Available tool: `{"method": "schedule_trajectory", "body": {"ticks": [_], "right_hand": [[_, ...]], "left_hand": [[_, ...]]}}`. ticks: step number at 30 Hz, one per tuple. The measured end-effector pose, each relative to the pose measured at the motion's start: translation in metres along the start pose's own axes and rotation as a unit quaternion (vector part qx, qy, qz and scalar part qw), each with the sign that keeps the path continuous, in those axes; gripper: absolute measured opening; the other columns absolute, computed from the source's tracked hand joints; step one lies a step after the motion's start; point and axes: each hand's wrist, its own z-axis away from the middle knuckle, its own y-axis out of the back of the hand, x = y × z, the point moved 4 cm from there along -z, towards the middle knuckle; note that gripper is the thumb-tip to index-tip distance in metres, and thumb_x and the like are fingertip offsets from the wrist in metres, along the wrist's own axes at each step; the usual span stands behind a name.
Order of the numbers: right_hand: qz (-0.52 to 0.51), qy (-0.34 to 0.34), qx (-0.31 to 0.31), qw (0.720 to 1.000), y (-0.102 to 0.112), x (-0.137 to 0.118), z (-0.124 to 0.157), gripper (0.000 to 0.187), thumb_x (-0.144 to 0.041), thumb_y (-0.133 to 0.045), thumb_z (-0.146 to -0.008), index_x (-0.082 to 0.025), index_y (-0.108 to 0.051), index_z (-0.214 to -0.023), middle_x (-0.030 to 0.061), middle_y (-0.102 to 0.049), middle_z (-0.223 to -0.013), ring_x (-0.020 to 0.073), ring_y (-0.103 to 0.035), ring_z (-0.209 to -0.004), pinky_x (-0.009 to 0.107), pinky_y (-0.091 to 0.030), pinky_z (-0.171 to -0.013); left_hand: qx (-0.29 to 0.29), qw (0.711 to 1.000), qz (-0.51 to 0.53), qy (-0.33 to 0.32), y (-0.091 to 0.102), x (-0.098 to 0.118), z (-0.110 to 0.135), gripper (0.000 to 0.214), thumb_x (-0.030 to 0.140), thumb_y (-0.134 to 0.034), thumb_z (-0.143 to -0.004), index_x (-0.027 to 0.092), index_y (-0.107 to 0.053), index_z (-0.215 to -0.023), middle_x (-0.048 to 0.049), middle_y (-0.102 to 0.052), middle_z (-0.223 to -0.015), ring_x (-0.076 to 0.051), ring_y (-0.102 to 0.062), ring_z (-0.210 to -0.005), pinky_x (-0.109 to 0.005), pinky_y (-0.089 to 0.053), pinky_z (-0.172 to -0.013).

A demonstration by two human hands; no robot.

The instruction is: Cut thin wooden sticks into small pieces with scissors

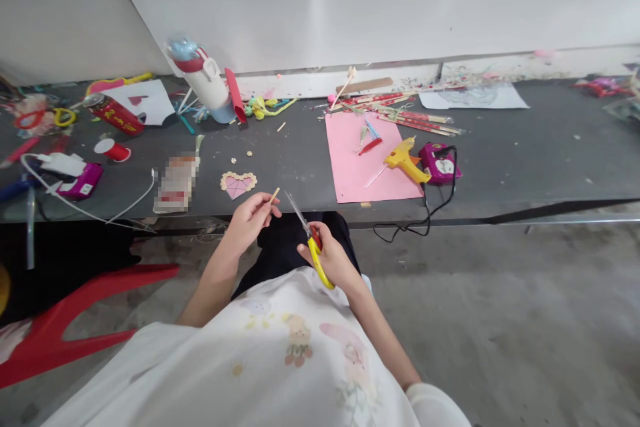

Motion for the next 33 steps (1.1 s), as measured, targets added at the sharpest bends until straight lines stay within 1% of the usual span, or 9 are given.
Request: {"method": "schedule_trajectory", "body": {"ticks": [2, 4, 6, 12, 17, 20, 27, 33], "right_hand": [[0.037, -0.008, 0.002, 0.999, 0.002, -0.007, 0.001, 0.050, -0.042, -0.062, -0.080, -0.021, -0.042, -0.121, -0.0008, -0.054, -0.083, 0.0129, -0.050, -0.067, 0.027, -0.045, -0.067], [0.052, -0.014, 0.006, 0.999, 0.004, -0.014, 0.002, 0.049, -0.039, -0.063, -0.079, -0.021, -0.043, -0.121, 0.0015, -0.057, -0.090, 0.0137, -0.052, -0.070, 0.028, -0.046, -0.070], [0.063, -0.020, 0.006, 0.998, 0.005, -0.020, 0.004, 0.049, -0.037, -0.062, -0.079, -0.021, -0.043, -0.121, 0.0023, -0.059, -0.092, 0.0143, -0.054, -0.071, 0.029, -0.047, -0.071], [0.106, -0.033, 0.008, 0.994, 0.008, -0.034, 0.005, 0.051, -0.035, -0.061, -0.078, -0.021, -0.044, -0.123, 0.0033, -0.061, -0.092, 0.0156, -0.057, -0.072, 0.029, -0.047, -0.071], [0.105, -0.032, 0.014, 0.994, 0.010, -0.043, 0.004, 0.050, -0.038, -0.062, -0.079, -0.022, -0.045, -0.123, 0.0001, -0.060, -0.083, 0.0140, -0.056, -0.067, 0.027, -0.046, -0.068], [0.115, -0.029, 0.016, 0.993, 0.012, -0.047, 0.004, 0.050, -0.037, -0.062, -0.078, -0.021, -0.045, -0.123, 0.0000, -0.060, -0.082, 0.0140, -0.056, -0.066, 0.026, -0.046, -0.067], [0.129, -0.029, 0.016, 0.991, 0.014, -0.049, 0.006, 0.051, -0.035, -0.061, -0.078, -0.020, -0.045, -0.124, 0.0031, -0.063, -0.089, 0.0152, -0.058, -0.070, 0.027, -0.045, -0.067], [0.164, -0.033, 0.025, 0.986, 0.017, -0.051, 0.007, 0.048, -0.038, -0.059, -0.079, -0.020, -0.047, -0.123, 0.0007, -0.061, -0.080, 0.0158, -0.057, -0.066, 0.027, -0.044, -0.065]], "left_hand": [[0.009, 1.000, -0.019, -0.010, 0.001, 0.001, 0.000, 0.025, 0.038, -0.043, -0.090, 0.019, -0.057, -0.097, -0.0013, -0.066, -0.078, -0.009, -0.049, -0.056, -0.020, -0.039, -0.054], [0.015, 0.999, -0.038, -0.019, 0.001, 0.004, 0.000, 0.025, 0.039, -0.042, -0.091, 0.020, -0.057, -0.098, -0.0008, -0.066, -0.077, -0.009, -0.050, -0.057, -0.020, -0.038, -0.054], [0.016, 0.998, -0.051, -0.025, 0.001, 0.006, 0.000, 0.028, 0.042, -0.042, -0.092, 0.020, -0.058, -0.098, -0.0004, -0.066, -0.075, -0.009, -0.052, -0.058, -0.020, -0.038, -0.055], [0.015, 0.995, -0.089, -0.050, -0.003, 0.012, 0.001, 0.035, 0.047, -0.041, -0.093, 0.019, -0.060, -0.099, 0.0006, -0.065, -0.069, -0.011, -0.059, -0.066, -0.022, -0.041, -0.064], [0.000, 0.992, -0.112, -0.055, -0.007, 0.015, 0.002, 0.035, 0.046, -0.041, -0.093, 0.019, -0.062, -0.099, 0.0021, -0.062, -0.066, -0.011, -0.059, -0.065, -0.022, -0.042, -0.067], [-0.009, 0.990, -0.123, -0.062, -0.008, 0.019, 0.004, 0.034, 0.044, -0.041, -0.094, 0.018, -0.062, -0.094, 0.0022, -0.061, -0.065, -0.010, -0.057, -0.063, -0.021, -0.041, -0.064], [-0.019, 0.988, -0.135, -0.073, -0.007, 0.025, 0.005, 0.031, 0.042, -0.041, -0.094, 0.018, -0.060, -0.087, 0.0027, -0.059, -0.063, -0.009, -0.055, -0.061, -0.021, -0.041, -0.063], [-0.030, 0.985, -0.154, -0.079, -0.005, 0.026, 0.005, 0.033, 0.043, -0.041, -0.094, 0.018, -0.061, -0.083, 0.0023, -0.058, -0.061, -0.009, -0.053, -0.059, -0.021, -0.040, -0.060]]}}
